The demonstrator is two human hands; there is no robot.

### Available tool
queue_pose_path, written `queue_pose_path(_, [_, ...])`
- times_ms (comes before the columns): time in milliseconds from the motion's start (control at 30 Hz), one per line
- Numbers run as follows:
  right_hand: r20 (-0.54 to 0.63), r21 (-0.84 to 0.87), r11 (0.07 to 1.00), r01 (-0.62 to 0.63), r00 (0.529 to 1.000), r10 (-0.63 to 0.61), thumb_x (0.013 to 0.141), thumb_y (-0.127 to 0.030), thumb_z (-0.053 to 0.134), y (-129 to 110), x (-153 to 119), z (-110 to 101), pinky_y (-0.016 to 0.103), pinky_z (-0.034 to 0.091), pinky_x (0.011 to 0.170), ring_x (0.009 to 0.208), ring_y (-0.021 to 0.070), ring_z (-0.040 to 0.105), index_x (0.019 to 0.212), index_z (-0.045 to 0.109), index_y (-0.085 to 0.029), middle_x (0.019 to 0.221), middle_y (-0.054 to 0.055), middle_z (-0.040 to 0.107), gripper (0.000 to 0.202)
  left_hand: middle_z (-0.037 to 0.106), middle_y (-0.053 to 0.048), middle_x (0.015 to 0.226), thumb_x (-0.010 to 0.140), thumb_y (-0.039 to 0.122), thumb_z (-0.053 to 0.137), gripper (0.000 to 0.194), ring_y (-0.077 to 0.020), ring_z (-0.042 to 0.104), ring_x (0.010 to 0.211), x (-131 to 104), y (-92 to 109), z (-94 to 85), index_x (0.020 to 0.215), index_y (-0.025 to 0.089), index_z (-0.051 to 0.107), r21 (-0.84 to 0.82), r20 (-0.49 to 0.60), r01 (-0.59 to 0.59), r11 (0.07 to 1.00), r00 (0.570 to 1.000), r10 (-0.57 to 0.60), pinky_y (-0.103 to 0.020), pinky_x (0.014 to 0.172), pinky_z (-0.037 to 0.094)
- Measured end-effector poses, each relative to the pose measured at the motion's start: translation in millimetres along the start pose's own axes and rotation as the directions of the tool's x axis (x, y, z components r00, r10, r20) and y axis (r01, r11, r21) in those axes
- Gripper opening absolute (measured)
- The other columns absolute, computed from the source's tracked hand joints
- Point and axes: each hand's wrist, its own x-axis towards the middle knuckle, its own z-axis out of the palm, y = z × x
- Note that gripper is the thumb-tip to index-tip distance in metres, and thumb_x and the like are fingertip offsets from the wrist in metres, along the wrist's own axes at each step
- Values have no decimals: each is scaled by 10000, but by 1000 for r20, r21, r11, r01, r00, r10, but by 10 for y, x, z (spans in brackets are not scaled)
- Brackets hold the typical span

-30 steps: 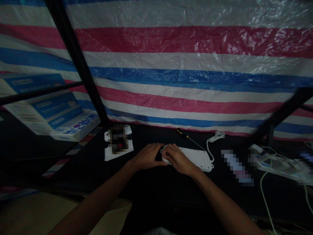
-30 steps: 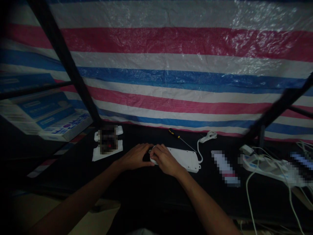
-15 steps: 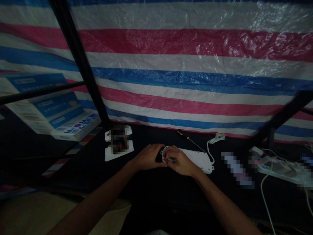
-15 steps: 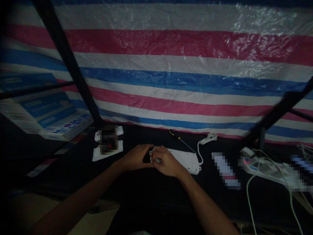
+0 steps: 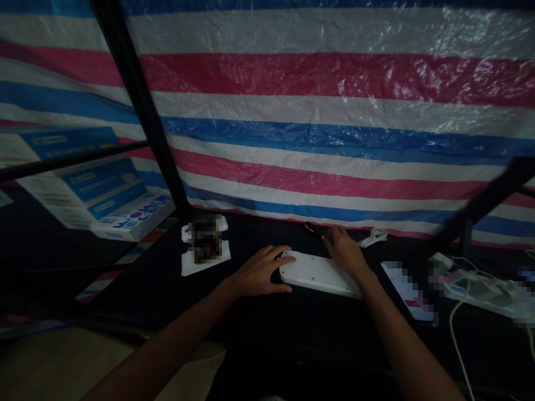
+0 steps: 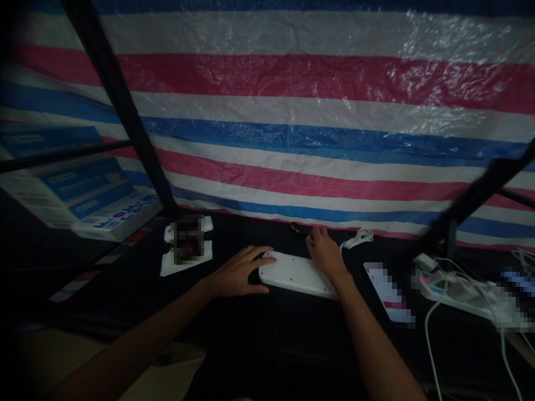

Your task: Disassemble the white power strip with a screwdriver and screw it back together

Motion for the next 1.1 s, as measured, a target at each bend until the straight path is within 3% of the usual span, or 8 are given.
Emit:
queue_pose_path(133, [220,-84,994,-66,972,83,1047,-308,636,417,91,14,311,473,746,990,246,719,1168,663,-187,1220,131,675,174,476,-116,1639,880,669,787,704,-366,497,1439,20,35,1,1430,268,609,-28,-31,-10,1000,999,9,-524,1217,391])
queue_pose_path(267, [340,-164,986,12,940,45,1045,-216,617,455,92,43,295,450,736,1026,251,721,1133,665,-199,1159,117,702,102,501,-129,1618,873,663,800,709,-352,502,1435,27,27,36,1409,248,595,-43,-39,-10,999,999,8,-509,1206,409])
queue_pose_path(400, [330,-192,980,50,944,16,1069,-182,537,373,44,17,296,429,688,947,251,721,1201,611,-195,1167,137,701,152,453,-120,1660,882,666,790,787,-356,480,1470,19,27,47,1520,283,532,-39,-17,3,999,1000,-3,-524,1228,391])
queue_pose_path(500, [272,-171,969,179,954,-129,1060,-126,495,327,-31,-41,321,470,765,973,262,700,1166,602,-188,1101,129,716,163,416,-110,1695,894,661,781,803,-356,438,1518,14,35,43,1561,301,514,-30,11,11,999,1000,-11,-530,1254,367])
queue_pose_path(633, [90,-164,930,330,943,-319,995,-26,465,315,-107,-149,372,502,929,1083,291,648,1155,623,-196,1140,134,703,282,442,-117,1674,892,632,800,780,-346,439,1520,12,37,46,1542,284,546,-32,-3,8,999,1000,-8,-516,1265,362])
queue_pose_path(767, [-106,-105,947,303,944,-314,928,41,422,411,-122,-209,381,520,955,1103,289,642,1308,627,-205,1179,139,683,497,511,-110,1598,881,627,810,741,-342,493,1464,19,39,50,1503,292,583,-48,-38,-3,999,999,1,-498,1236,402])
queue_pose_path(900, [-2,58,944,326,945,-326,959,37,402,440,-159,-119,338,531,903,1029,238,668,1261,665,-203,1111,103,705,467,508,-113,1590,883,601,820,715,-335,498,1449,26,51,51,1481,282,590,-35,-32,12,999,999,-13,-488,1231,403])
queue_pose_path(1100, [173,99,925,366,909,-378,1065,-92,425,146,-270,-43,356,517,950,1042,235,661,1201,711,-205,1102,102,713,336,504,-126,1583,899,584,809,686,-347,501,1433,38,70,54,1463,260,591,-11,-25,20,1000,999,-20,-503,1220,399])
